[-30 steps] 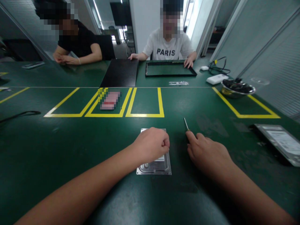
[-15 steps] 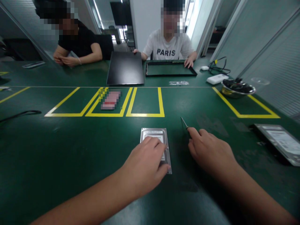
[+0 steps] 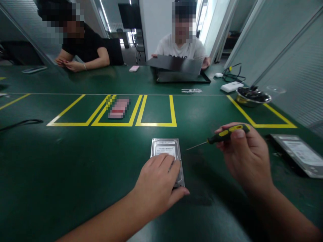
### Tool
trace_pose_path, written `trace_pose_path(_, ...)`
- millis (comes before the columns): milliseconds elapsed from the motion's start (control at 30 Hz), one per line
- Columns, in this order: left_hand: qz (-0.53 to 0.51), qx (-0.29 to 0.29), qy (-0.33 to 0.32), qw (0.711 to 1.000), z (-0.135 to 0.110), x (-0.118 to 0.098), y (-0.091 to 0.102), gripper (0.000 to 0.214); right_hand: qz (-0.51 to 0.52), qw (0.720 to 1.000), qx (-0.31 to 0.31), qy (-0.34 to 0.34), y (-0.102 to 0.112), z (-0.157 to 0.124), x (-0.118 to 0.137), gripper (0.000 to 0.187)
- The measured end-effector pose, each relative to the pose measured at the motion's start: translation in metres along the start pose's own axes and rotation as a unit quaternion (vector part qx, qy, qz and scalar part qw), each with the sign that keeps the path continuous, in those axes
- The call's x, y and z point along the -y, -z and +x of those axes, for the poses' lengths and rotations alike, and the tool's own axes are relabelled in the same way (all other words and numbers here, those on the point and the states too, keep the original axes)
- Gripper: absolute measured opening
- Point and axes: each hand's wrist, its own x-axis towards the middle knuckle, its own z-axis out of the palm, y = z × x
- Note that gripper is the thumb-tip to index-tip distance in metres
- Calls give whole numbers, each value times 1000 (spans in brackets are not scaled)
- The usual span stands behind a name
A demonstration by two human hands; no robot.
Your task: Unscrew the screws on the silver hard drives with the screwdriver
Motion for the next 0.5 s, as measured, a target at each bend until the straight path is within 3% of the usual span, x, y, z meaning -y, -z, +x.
trace_pose_path(100,4,-12,-24,1000,-3,6,-3,60,45,999,17,-24,-5,-1,-6,24)
trace_pose_path(500,13,-26,-52,998,-7,8,-6,59,-34,998,53,-18,-11,-4,-13,24)
